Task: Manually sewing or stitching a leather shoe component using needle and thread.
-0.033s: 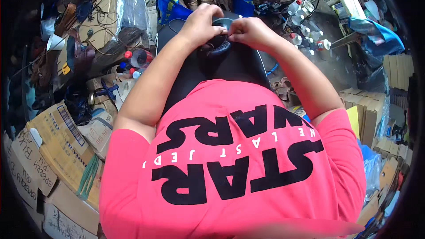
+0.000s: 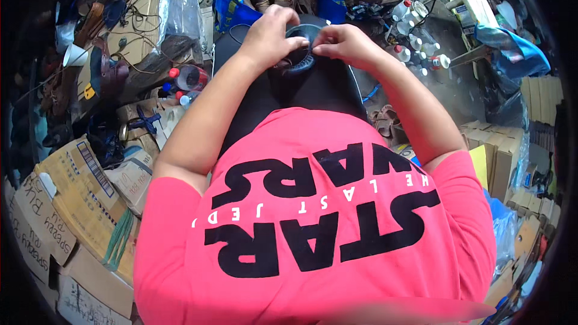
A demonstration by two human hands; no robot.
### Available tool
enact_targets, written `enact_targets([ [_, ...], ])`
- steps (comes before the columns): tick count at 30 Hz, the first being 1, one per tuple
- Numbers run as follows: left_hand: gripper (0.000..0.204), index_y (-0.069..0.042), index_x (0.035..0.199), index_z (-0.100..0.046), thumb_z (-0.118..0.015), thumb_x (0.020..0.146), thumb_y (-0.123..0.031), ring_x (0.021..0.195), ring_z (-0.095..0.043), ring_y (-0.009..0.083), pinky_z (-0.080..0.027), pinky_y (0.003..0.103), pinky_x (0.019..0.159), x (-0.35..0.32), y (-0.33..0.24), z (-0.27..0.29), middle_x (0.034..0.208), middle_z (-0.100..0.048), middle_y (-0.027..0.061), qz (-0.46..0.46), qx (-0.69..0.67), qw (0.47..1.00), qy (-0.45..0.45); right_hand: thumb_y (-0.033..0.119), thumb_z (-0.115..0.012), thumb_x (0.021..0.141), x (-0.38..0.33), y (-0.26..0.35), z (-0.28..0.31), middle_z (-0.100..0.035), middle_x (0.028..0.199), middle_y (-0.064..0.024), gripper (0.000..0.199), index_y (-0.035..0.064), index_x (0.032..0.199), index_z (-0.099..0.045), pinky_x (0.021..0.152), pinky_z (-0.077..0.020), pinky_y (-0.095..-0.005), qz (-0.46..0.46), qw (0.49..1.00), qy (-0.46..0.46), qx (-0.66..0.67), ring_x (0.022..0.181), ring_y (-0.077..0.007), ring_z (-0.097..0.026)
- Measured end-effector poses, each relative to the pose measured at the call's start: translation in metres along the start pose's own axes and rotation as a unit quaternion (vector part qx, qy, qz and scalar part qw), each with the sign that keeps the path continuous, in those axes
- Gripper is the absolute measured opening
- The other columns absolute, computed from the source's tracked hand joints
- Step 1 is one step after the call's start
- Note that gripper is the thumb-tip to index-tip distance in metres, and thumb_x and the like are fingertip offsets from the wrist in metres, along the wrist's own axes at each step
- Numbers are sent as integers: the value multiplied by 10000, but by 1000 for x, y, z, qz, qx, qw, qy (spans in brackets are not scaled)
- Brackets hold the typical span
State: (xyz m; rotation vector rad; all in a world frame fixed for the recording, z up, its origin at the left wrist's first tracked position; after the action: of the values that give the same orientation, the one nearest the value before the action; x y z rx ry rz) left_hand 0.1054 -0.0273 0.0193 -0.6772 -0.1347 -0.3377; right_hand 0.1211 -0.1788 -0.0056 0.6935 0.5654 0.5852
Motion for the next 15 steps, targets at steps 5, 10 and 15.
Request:
enact_targets([
  [5, 237, -42, 897, -602, -679, 790, -239, 821, -599, 274, -473, 357, 748, -49, 10, 2, 895, -583, 137, 12, -104, 991, 79, 287, -703, 808, -23, -6, 1, -519, 913, -44, 299, 51, 969, -617, 749, -432, -271, 33, 994, -68, 79, 841, -141, -505],
  [10, 146, -46, 889, -576, -632, 798, -146, 743, -625, 218, -479, 338, 674, -55, 28, 36, 780, -637, 105, 59, -86, 986, 133, 164, -669, 822, -21, -34, 15, -557, 857, -87, 184, -3, 838, -594, 745, -426, -261, 48, 954, -296, -29, 821, -177, -539],
  [15, 212, -33, 990, -592, -516, 919, -217, 837, -616, 217, -461, 313, 791, -47, 73, 55, 910, -650, 77, 201, -170, 962, -67, 414, -424, 954, -3, -57, 0, -635, 917, -119, 417, 47, 868, -601, 877, -454, -441, 10, 576, -246, 780, 887, -269, -598],
])
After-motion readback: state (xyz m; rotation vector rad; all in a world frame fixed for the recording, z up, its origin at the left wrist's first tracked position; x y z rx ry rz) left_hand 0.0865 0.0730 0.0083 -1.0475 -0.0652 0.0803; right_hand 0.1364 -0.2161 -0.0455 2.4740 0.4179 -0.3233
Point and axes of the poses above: each hand's wrist, its own x-axis towards the middle knuckle, its own z-axis out of the back of the hand, y = z × x, the point moved 6 cm from there along x, towards the middle knuckle
